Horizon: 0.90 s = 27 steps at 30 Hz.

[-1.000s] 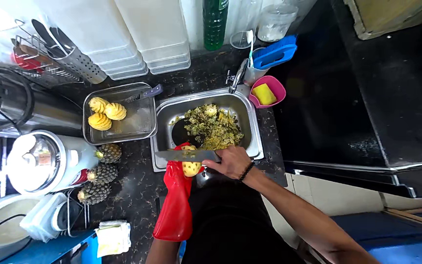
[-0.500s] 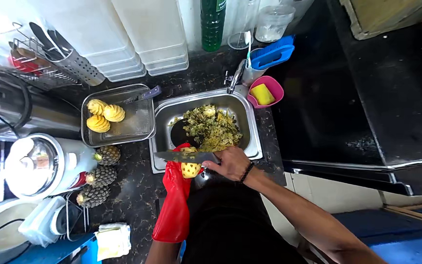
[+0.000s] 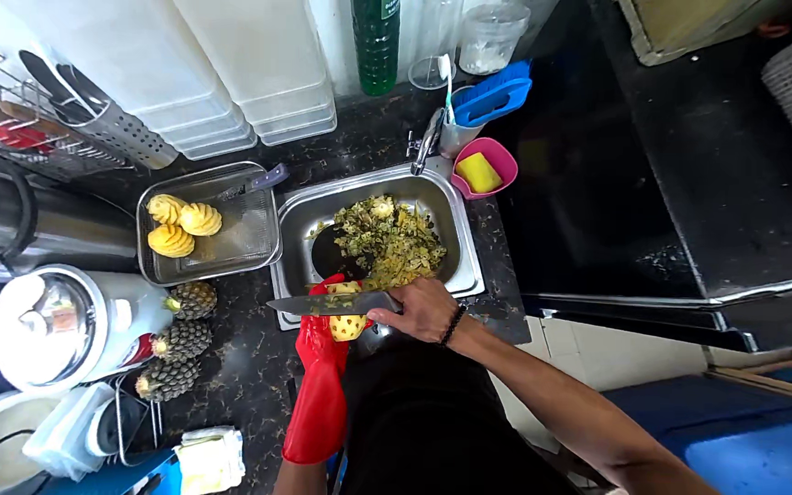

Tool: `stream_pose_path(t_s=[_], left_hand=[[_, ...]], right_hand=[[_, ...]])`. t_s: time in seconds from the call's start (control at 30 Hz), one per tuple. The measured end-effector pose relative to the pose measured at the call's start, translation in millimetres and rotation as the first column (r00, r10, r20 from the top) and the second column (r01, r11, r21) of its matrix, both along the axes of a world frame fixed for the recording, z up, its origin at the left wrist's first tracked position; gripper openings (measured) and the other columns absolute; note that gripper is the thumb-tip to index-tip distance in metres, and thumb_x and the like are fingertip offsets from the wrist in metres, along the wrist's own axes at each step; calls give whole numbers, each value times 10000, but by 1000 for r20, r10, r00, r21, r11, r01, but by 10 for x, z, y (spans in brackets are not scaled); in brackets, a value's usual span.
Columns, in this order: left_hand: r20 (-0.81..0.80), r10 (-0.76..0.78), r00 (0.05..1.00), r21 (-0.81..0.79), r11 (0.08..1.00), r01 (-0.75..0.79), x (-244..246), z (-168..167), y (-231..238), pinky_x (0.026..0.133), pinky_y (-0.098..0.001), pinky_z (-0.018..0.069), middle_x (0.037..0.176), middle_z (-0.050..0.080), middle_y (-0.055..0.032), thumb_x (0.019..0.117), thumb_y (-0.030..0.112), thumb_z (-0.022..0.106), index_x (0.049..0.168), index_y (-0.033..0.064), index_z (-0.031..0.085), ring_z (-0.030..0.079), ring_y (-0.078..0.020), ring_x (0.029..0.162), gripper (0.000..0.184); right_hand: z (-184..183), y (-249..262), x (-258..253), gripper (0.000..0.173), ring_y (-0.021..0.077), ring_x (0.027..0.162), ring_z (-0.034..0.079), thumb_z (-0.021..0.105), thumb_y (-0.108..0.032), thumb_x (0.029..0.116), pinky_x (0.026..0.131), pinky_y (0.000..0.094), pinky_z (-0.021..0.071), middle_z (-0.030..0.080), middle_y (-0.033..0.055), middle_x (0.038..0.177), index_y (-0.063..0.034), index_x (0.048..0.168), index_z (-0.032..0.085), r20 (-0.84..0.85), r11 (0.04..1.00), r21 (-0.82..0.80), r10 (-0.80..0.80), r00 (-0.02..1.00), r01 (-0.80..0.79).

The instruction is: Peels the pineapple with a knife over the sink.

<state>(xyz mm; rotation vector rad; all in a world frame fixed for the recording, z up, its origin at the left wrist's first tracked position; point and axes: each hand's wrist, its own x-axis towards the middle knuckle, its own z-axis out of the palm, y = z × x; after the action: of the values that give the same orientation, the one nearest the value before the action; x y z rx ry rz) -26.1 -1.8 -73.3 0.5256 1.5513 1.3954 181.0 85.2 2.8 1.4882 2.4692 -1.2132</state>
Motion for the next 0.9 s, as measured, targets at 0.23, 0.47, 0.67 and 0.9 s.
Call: stream_pose_path(t_s=[0.23,0.47,0.67,0.9], left_hand=[[137,12,991,-67,998,-3,105,692,85,841,-403,601,1181,668,-163,1119,202,345,1386,3,521,688,-227,995,376],[185,-154,971,161,979,124,-44,354,-19,959,-441,566,1273,658,-193,1112,233,345,1429,-4,479,671,-267,1121,417],[611,-292,736,237,954,181,-146,531,137,699,-470,623,1177,663,-280,1105,447,201,1411,70,488,707,-388,948,563],[864,-89,495,227,948,-225,-37,201,170,983,-403,567,1337,604,-189,1052,97,414,1391,48,470,623,-285,1224,347]], right_hand=[[-182,112,149,796,339,811,685,380,-775,969,757,565,526,662,137,747,-54,850,697,113,994,-52,-93,989,100],[40,4,47,856,300,755,682,339,-832,931,720,550,534,658,104,714,-66,842,712,-39,998,-52,-24,999,21],[-154,131,360,765,390,840,690,405,-729,988,769,627,528,686,179,804,-36,928,723,146,975,-58,-206,967,217],[-267,-215,397,853,173,517,555,278,-810,955,497,431,463,529,28,553,-70,757,653,-302,934,95,-303,904,344]])
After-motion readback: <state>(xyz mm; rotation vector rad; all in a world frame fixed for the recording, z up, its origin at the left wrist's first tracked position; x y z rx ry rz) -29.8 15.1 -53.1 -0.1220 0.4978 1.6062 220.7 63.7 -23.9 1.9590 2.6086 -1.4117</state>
